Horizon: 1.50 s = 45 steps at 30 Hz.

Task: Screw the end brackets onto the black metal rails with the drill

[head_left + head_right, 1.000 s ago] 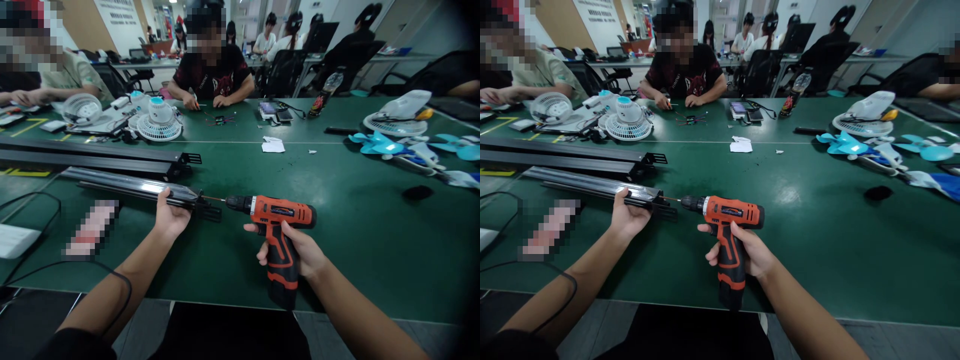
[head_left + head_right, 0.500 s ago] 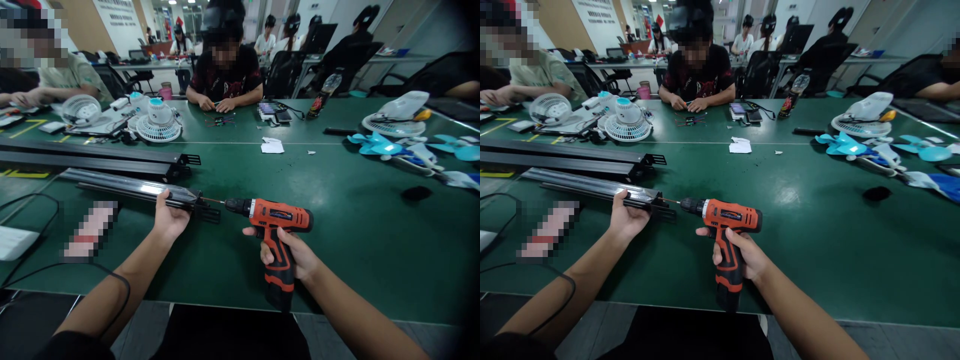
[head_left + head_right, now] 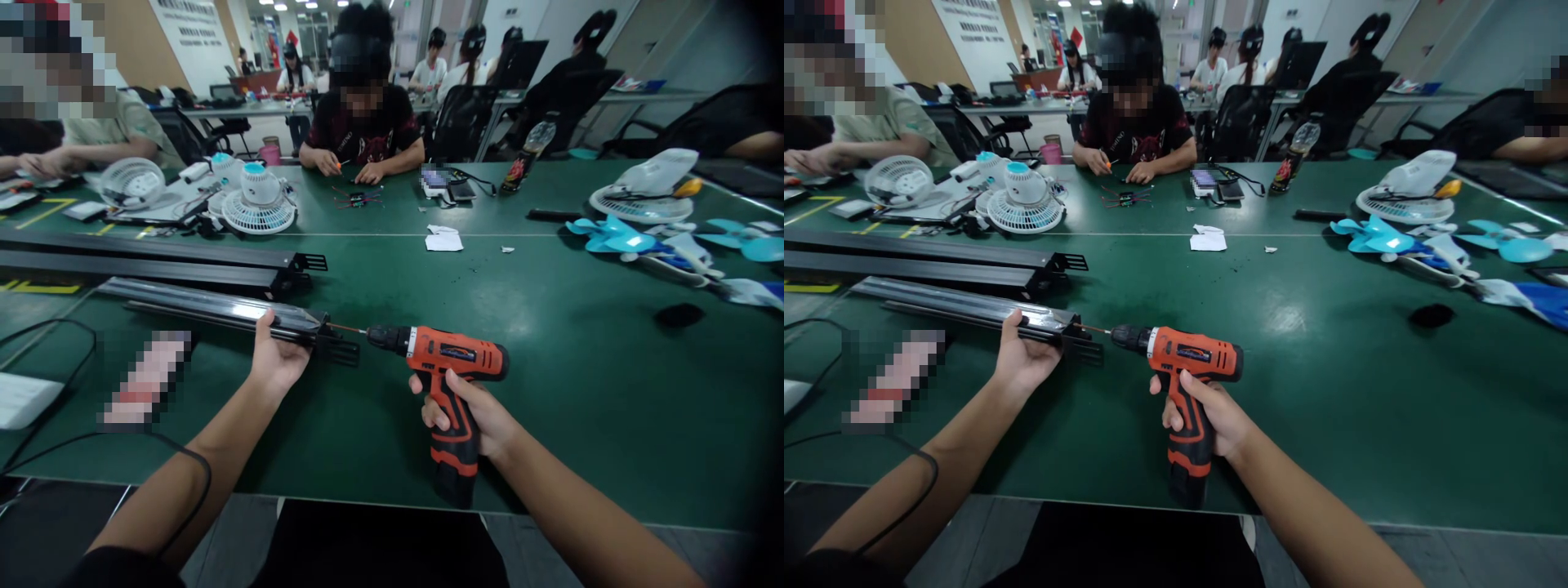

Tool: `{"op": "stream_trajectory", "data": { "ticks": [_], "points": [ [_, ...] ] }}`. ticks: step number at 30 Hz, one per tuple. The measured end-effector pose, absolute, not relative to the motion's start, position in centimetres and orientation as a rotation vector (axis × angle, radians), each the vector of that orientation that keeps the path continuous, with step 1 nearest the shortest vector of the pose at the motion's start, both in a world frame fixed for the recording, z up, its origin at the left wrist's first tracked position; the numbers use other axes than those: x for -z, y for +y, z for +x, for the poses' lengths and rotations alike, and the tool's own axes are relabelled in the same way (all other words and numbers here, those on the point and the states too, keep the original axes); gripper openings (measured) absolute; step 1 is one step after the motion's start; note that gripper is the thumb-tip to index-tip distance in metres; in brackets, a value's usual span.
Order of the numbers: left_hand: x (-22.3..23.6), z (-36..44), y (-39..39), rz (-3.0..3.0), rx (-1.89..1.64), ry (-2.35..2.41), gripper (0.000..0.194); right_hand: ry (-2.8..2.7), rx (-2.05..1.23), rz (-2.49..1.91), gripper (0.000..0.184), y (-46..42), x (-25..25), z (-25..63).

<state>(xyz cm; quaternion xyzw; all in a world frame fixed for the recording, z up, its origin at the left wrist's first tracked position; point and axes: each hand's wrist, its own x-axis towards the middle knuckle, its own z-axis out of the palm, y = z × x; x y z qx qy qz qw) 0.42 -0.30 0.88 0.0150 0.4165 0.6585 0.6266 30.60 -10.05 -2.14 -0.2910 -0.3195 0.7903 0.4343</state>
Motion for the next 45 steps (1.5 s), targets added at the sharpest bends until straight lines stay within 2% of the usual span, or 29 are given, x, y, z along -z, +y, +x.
{"op": "stream_trajectory", "data": {
  "ticks": [5, 7, 14, 19, 26, 31, 37, 40, 45],
  "points": [
    [-1.07, 0.51, -0.54, 0.065, -1.458, 0.934, 0.07, -0.777, -2.019, -0.71, 0.046, -10.05, 2.12, 30.62],
    [-1.11, 0.54, -0.65, 0.063, -1.464, 0.916, 0.077, -0.787, -2.023, -0.702, 0.047, -10.05, 2.15, 30.57],
    [-1.12, 0.57, -0.73, 0.043, -1.492, 0.911, 0.08, -0.821, -1.985, -0.687, 0.044, -10.03, 2.13, 30.52],
    [-1.27, 0.58, -0.77, 0.058, -1.497, 0.91, 0.081, -0.806, -2.001, -0.694, 0.049, -10.1, 1.69, 30.45],
    [-1.36, 0.65, -0.85, 0.061, -1.511, 0.884, 0.079, -0.784, -2.007, -0.667, 0.046, -10.07, 1.42, 30.42],
    [-1.64, 0.79, -0.84, 0.02, -1.514, 0.944, 0.068, -0.77, -1.974, -0.681, 0.039, -10.16, 1.46, 30.48],
    [-1.5, 0.73, -0.65, -0.014, -1.519, 0.954, 0.06, -0.804, -2.015, -0.721, 0.047, -10.34, 1.75, 30.67],
    [-1.2, 0.62, -0.49, -0.022, -1.536, 0.97, 0.05, -0.807, -2.052, -0.725, 0.053, -10.38, 1.81, 30.88],
    [-0.84, 0.44, -0.33, -0.036, -1.549, 0.997, 0.031, -0.775, -2.062, -0.658, 0.051, -10.34, 1.55, 30.8]
  ]
}}
